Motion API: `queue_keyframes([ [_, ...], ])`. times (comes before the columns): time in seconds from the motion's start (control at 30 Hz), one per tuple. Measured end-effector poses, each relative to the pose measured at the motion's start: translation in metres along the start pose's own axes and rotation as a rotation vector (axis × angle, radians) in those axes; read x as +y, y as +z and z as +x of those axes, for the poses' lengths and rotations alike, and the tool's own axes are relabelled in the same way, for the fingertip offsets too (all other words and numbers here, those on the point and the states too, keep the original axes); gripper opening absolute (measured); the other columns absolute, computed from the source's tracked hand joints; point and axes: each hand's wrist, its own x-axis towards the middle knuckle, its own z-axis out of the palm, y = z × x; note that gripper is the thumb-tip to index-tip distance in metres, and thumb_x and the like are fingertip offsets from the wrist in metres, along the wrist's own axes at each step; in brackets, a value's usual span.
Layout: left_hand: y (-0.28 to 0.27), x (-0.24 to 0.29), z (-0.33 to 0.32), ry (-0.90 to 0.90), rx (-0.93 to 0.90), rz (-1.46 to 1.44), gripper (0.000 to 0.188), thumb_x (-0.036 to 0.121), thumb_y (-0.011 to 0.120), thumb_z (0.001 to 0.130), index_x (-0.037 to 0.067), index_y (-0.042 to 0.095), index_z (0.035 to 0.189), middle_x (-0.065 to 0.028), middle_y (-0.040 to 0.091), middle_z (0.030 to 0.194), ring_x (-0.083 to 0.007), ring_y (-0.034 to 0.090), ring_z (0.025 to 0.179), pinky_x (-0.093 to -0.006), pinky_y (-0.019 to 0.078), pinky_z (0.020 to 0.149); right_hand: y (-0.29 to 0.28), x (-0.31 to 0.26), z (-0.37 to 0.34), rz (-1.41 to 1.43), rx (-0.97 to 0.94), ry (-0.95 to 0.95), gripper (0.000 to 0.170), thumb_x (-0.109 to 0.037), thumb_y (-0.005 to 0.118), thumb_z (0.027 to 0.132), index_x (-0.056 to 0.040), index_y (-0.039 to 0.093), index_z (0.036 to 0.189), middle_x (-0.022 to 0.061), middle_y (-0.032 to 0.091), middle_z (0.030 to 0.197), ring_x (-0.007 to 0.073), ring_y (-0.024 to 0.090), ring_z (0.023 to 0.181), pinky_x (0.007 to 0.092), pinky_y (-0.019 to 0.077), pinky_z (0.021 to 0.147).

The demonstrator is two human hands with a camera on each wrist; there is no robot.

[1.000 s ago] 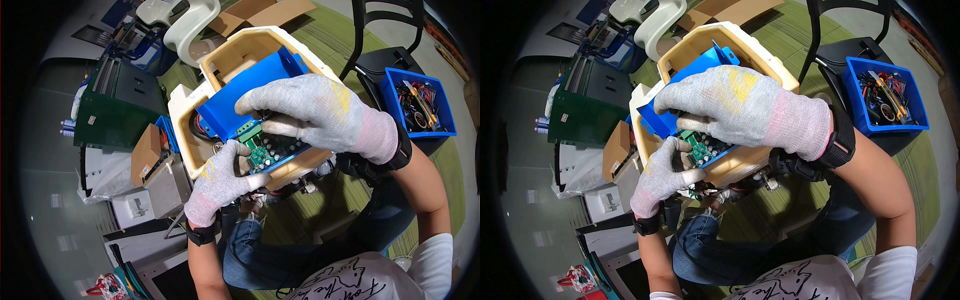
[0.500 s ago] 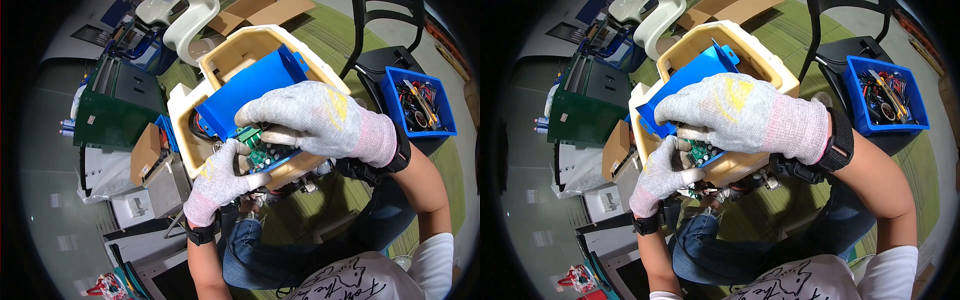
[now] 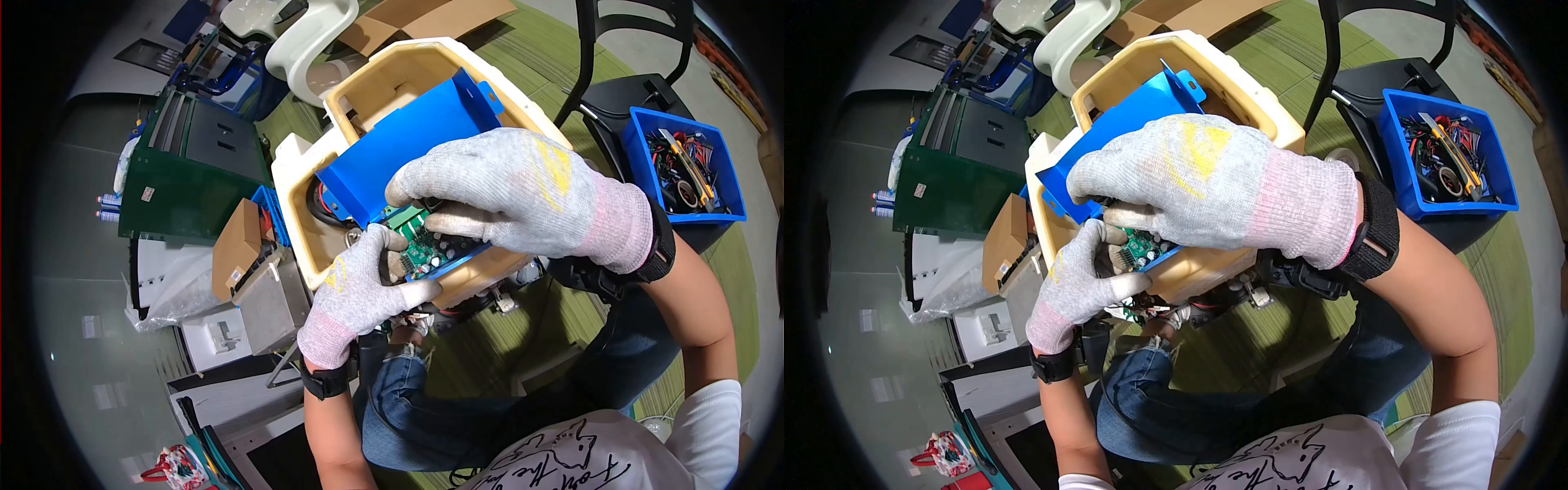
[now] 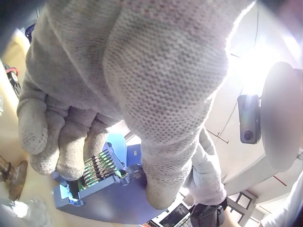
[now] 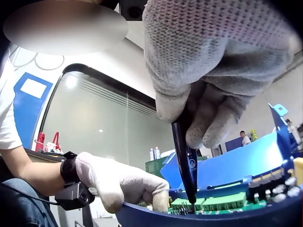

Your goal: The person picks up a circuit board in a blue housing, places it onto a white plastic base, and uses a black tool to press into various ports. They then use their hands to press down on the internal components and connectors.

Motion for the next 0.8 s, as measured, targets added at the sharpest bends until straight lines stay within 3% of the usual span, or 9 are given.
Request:
queue_keyframes([
  [0.2, 0.005, -0.008, 0.002, 0.100, 0.044, -0.036, 0.061, 0.041, 0.078, 0.059, 0.002, 0.052, 0.099, -0.0111, 0.061, 0.079, -0.0216, 0.062, 0.075, -0.0340, 0.0483, 0.071, 0.010, 0.002, 0.003, 0.013, 0.067, -0.073, 0.023, -0.016, 0.063, 0.079, -0.0116, 0.059, 0.101, 0.0103, 0.061, 0.091, 0.0306, 0.061, 0.084, 0.0379, 0.0496, 0.073],
  [0.73, 0.007, -0.003, 0.002, 0.147, 0.095, -0.008, 0.058, 0.041, 0.077, 0.060, 0.001, 0.052, 0.095, -0.0153, 0.063, 0.082, -0.0249, 0.063, 0.078, -0.0365, 0.0485, 0.072, 0.012, 0.000, 0.002, 0.011, 0.089, 0.049, 0.024, -0.015, 0.064, 0.078, -0.0140, 0.059, 0.101, 0.0105, 0.061, 0.090, 0.0290, 0.062, 0.084, 0.0373, 0.0494, 0.073],
  [0.8, 0.004, 0.001, 0.000, 0.066, 0.059, -0.005, 0.059, 0.042, 0.077, 0.060, 0.001, 0.052, 0.095, -0.0151, 0.062, 0.081, -0.0249, 0.063, 0.077, -0.0366, 0.0485, 0.071, 0.016, 0.004, 0.002, 0.052, 0.126, 0.050, 0.024, -0.016, 0.063, 0.079, -0.0143, 0.059, 0.103, 0.0103, 0.061, 0.090, 0.0286, 0.062, 0.084, 0.0371, 0.0496, 0.073],
])
